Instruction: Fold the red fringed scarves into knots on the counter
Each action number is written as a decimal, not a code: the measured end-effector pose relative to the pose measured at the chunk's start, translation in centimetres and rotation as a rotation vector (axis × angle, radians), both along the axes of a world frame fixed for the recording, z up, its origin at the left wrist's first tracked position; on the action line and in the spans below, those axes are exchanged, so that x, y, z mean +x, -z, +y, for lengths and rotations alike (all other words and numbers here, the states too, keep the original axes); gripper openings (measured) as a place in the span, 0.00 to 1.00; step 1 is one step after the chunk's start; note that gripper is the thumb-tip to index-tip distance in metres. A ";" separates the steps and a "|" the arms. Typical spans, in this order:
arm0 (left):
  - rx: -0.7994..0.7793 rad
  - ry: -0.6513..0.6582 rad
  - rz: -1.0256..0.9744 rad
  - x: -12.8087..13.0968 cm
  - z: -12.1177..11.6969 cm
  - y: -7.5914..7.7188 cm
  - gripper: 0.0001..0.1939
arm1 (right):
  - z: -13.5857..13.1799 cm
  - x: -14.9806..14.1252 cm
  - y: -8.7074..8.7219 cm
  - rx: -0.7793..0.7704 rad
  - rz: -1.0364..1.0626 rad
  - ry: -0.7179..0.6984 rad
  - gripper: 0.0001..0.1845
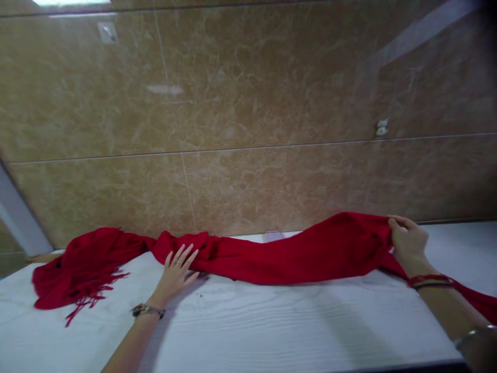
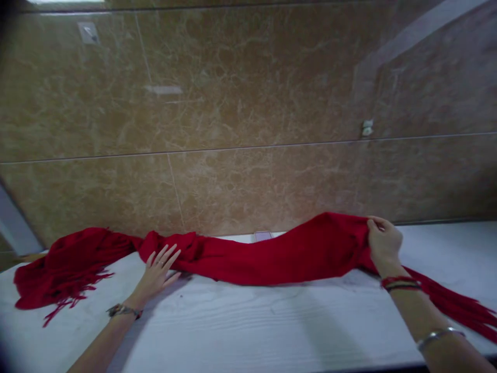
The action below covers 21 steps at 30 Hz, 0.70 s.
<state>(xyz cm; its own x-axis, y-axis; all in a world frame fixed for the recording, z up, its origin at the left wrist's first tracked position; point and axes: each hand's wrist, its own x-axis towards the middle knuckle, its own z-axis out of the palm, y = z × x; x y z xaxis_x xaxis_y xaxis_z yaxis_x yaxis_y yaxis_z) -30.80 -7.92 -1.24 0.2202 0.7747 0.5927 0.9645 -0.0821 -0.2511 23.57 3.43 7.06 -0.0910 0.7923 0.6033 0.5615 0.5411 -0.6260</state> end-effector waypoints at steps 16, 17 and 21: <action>-0.081 0.181 -0.195 5.9 -3.5 -5.1 0.25 | -4.3 -23.6 3.6 -0.076 -0.509 -0.676 0.65; -0.108 0.200 -0.228 6.9 -4.0 -5.3 0.26 | -4.8 -24.8 3.4 -0.063 -0.474 -0.712 0.65; -0.229 0.200 -0.421 10.7 -4.6 -5.4 0.24 | -6.1 -25.1 2.6 -0.074 -0.425 -0.946 0.55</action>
<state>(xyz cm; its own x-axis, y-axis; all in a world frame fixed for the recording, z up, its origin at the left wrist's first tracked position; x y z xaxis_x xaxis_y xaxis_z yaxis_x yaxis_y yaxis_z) -20.11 -12.51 4.12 0.1558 0.8624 0.4817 0.9379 -0.2822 0.2018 -1.56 -2.70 4.41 -0.8885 0.3203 0.3285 0.1098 0.8437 -0.5255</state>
